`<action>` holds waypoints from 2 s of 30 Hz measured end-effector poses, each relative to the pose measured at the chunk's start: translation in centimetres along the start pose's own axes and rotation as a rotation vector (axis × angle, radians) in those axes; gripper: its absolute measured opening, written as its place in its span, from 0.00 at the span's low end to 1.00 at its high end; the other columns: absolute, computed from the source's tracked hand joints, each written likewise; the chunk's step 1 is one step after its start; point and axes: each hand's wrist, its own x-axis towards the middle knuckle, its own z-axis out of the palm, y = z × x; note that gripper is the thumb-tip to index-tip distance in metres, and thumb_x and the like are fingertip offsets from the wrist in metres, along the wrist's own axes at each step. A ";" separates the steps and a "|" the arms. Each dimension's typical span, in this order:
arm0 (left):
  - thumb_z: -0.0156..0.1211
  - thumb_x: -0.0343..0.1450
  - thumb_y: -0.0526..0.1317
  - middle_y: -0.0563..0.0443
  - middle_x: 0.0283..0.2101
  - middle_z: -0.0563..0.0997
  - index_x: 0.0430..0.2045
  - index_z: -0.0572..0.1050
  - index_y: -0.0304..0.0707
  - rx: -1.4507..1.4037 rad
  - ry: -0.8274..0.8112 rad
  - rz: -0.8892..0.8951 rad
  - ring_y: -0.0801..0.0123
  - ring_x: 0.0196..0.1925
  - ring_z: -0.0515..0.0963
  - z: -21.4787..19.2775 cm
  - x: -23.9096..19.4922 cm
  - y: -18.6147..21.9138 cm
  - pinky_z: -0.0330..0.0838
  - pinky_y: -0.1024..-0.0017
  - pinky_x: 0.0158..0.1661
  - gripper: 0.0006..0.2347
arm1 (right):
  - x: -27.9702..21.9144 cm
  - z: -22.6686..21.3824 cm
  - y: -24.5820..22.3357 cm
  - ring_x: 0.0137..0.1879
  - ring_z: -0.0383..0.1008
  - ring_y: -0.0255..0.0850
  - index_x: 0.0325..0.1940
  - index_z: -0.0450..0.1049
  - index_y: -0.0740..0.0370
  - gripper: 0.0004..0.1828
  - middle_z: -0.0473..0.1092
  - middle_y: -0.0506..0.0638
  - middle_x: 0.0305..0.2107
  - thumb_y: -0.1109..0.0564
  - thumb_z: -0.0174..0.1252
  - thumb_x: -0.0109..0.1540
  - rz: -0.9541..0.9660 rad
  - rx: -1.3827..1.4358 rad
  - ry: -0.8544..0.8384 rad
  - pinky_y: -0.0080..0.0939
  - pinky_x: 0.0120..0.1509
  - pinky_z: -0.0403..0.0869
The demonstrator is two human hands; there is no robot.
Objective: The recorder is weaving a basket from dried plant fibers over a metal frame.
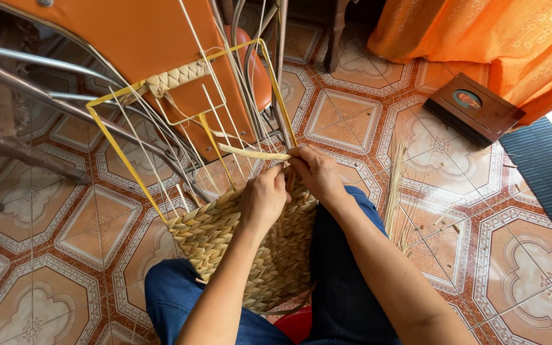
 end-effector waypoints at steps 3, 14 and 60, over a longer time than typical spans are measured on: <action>0.44 0.78 0.36 0.48 0.19 0.85 0.54 0.73 0.29 0.058 -0.150 -0.124 0.70 0.23 0.85 1.2 2.9 0.6 0.80 0.75 0.31 0.14 | -0.1 -0.1 0.1 0.36 0.79 0.39 0.46 0.76 0.62 0.06 0.76 0.51 0.32 0.62 0.61 0.65 0.027 0.026 0.023 0.38 0.39 0.77; 0.60 0.78 0.42 0.52 0.32 0.84 0.40 0.80 0.41 -0.171 0.489 0.557 0.72 0.29 0.83 2.5 -0.8 0.4 0.77 0.73 0.30 0.06 | -0.2 0.4 1.2 0.35 0.74 0.32 0.48 0.77 0.61 0.06 0.77 0.49 0.31 0.65 0.59 0.67 0.300 0.340 0.025 0.34 0.39 0.74; 0.52 0.77 0.42 0.54 0.34 0.87 0.67 0.65 0.61 -0.226 -0.062 -0.082 0.76 0.23 0.84 -4.5 -7.1 -8.0 0.82 0.76 0.27 0.20 | 0.6 1.5 2.2 0.36 0.76 0.29 0.40 0.75 0.63 0.03 0.78 0.46 0.30 0.60 0.61 0.64 0.261 0.286 -0.007 0.31 0.40 0.75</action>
